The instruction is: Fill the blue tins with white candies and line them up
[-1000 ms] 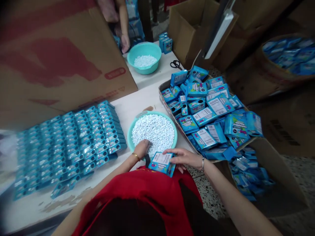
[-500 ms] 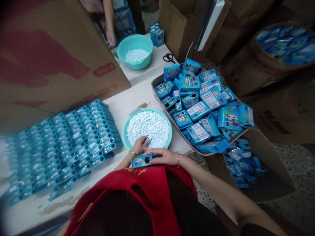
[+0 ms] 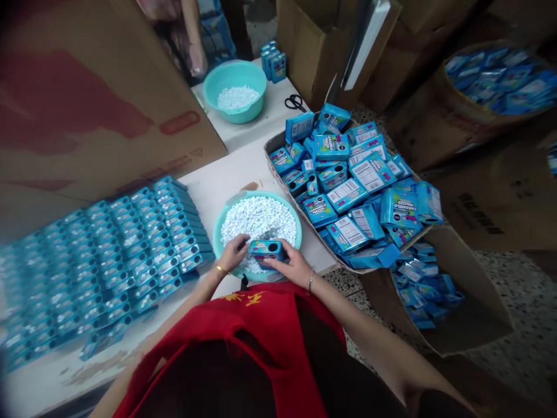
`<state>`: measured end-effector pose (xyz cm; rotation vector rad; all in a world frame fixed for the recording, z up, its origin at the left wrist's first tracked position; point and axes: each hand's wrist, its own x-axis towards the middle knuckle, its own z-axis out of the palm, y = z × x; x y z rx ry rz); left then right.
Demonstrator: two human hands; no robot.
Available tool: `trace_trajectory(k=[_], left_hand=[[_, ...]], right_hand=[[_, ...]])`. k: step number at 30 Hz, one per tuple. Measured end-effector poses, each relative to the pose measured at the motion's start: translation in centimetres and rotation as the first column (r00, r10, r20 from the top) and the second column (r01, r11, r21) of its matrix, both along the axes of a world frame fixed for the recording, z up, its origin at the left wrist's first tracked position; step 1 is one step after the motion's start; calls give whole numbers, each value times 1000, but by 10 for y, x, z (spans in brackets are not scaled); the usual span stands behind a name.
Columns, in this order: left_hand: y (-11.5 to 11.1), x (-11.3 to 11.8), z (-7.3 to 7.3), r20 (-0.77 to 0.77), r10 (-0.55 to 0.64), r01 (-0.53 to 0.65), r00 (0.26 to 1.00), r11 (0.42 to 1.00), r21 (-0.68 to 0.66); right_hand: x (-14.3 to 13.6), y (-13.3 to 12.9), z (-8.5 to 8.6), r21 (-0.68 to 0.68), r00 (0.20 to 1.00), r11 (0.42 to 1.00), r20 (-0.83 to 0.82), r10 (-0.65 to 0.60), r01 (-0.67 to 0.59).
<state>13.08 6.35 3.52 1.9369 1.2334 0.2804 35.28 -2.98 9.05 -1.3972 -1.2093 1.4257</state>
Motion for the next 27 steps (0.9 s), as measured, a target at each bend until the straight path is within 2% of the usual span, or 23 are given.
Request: trace_trajectory(k=[3,6,10,14,19,23,25,27], left_hand=[[7,-19,35,11,-66,64,998,991,114],[15,-31,76,-16,-141,142,990,973,183],[24,-29,124,-86,-310,321,947,928,190],[29,-11,156,-274,-431,487,860,853,188],[17,22,185,-540,-365,539,758,817,205],[7,35,199,-607,-344,583,717,772,252],[12,27,195,-604,-319,565,730,779,271],[22,10,177,-605,-259,496,753,828,263]], right_hand=[[22,-3,-4,92,975,993,201,-98,81],[30,3,-11,195,927,976,342,-156,92],[21,16,-15,317,875,948,462,-145,-10],[8,25,-15,369,850,920,520,-87,-131],[1,26,-19,387,807,901,586,-76,-196],[0,25,-26,419,815,888,572,-96,-190],[2,23,-28,421,826,891,553,-106,-168],[8,21,-30,412,837,904,530,-135,-115]])
